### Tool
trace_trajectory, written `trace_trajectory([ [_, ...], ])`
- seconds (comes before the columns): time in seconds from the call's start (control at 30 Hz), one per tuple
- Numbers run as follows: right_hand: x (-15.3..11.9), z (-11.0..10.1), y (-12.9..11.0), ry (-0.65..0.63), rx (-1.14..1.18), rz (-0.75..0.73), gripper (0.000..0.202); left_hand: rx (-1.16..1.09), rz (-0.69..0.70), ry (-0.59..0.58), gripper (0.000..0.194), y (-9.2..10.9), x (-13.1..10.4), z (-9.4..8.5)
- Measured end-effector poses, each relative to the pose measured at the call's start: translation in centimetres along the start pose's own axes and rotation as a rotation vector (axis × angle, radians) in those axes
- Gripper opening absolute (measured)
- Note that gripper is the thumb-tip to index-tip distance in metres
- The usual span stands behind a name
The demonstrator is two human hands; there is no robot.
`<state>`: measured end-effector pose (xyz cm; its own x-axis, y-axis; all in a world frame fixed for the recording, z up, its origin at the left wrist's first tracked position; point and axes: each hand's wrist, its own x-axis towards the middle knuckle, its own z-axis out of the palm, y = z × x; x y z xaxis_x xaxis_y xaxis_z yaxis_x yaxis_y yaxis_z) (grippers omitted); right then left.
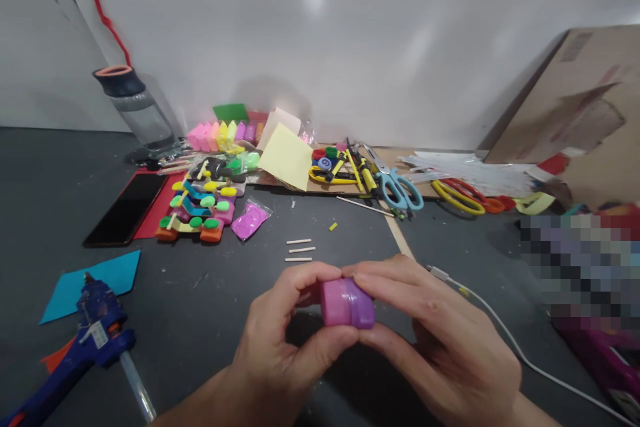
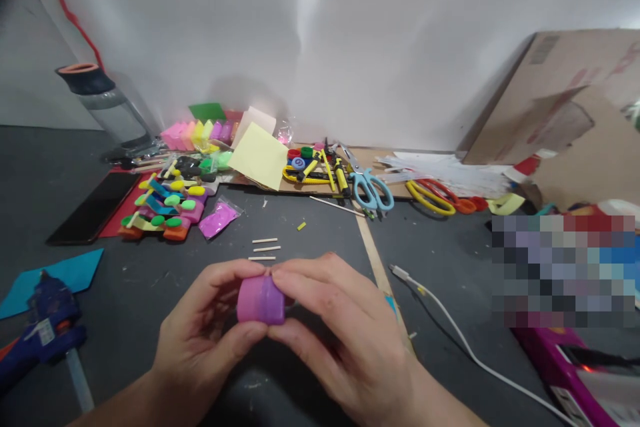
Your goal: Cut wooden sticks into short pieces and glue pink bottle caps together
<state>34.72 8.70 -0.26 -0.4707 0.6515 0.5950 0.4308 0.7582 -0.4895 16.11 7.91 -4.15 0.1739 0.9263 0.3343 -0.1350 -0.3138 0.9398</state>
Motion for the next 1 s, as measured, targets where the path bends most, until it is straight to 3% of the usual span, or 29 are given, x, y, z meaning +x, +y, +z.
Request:
trace_trajectory([
  [0.3,0.1,0.0,-0.1,0.01,0.017,0.005,0.025,-0.16,-0.04,-0.019,0.039,0.3,0.0,0.3],
  [0.67,0.1,-0.1,-0.2,-0.003,-0.027,0.005,0.024,-0.05,-0.005,0.005,0.036,-0.1,-0.3,0.1],
  [0.8,0.0,0.2,0.3,0.001,-0.014,0.018,0.025,-0.111,-0.095,-0.046,0.034,0.0,0.0,0.1],
  [1.0,-0.5,0.9,1.7,-0.005,-0.019,0.023,0.027,-0.31,-0.368,-0.037,0.026,0.4,1.1,0.5],
])
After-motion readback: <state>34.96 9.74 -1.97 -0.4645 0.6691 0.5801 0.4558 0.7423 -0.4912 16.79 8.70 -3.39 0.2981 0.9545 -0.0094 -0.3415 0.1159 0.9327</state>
